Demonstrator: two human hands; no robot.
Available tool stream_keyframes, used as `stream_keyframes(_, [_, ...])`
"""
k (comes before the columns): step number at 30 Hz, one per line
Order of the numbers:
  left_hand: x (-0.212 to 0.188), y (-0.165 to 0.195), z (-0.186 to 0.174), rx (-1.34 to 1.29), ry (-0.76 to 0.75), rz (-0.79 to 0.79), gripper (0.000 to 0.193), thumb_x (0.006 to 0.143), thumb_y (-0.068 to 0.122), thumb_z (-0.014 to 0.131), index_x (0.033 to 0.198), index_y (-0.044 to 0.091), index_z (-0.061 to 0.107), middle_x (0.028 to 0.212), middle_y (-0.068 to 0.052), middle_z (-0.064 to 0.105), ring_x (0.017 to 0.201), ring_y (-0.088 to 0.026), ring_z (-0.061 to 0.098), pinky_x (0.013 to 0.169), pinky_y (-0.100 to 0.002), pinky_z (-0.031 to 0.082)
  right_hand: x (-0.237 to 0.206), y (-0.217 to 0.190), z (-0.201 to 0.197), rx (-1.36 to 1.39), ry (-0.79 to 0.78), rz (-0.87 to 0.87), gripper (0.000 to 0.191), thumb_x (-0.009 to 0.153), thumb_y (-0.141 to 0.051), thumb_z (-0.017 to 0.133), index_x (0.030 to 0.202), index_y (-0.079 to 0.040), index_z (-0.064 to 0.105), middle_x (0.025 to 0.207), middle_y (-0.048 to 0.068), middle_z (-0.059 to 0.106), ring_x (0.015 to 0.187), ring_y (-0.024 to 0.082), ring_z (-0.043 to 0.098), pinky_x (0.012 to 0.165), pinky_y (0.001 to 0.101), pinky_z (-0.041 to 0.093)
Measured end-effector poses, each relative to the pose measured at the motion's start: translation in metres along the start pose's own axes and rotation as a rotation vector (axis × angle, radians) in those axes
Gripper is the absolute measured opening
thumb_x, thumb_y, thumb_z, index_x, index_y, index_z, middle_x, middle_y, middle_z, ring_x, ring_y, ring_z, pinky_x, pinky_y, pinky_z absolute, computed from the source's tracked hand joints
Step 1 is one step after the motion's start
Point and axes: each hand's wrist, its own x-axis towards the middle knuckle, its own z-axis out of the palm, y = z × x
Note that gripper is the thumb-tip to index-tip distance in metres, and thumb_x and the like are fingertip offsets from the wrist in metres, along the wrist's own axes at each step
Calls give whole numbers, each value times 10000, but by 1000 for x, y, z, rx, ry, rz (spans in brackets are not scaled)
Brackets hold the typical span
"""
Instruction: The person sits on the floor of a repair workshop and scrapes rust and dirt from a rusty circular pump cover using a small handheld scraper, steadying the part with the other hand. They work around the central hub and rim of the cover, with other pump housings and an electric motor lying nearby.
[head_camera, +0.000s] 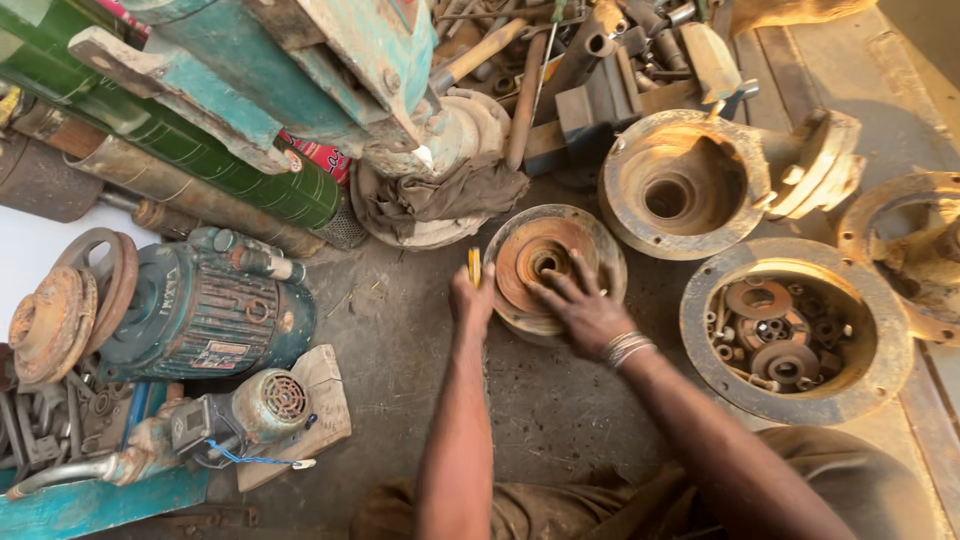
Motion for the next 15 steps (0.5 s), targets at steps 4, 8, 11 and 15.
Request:
stream_keyframes(4, [-65,-11,25,-102,217,-29,471,930,448,720,1078,13,617,862,-157,683,741,-288,669,665,-463,532,0,33,-16,77,-21,-14,880,832,-150,721,1537,-430,276,1692,-120,156,1598,254,-92,1170,745,-7])
stream_keyframes(8, [-100,-11,44,-256,342,-36,435,950,427,676,1030,2,630,847,-162,709,745,-297,692,696,-444,545,1,25,-11,55,89,7,935,755,-66,721,1542,-380,326,1667,-112,227,1598,260,-64,1199,734,12])
stream_keyframes(11, [-92,-10,38,-205,291,-61,431,938,420,692,1037,4,638,862,-168,716,754,-300,698,703,-456,556,-1,10,-7,32,30,71,997,719,-84,722,1569,-346,270,1661,-85,210,1585,316,-82,1193,738,20])
stream_keyframes(15, [-69,-7,17,-48,219,43,419,928,407,737,1011,3,663,876,-204,720,780,-337,682,706,-485,540,-5,-2,-3,-27,-29,127,1060,716,-138,719,1617,-291,182,1681,2,153,1568,409,-103,1185,733,15])
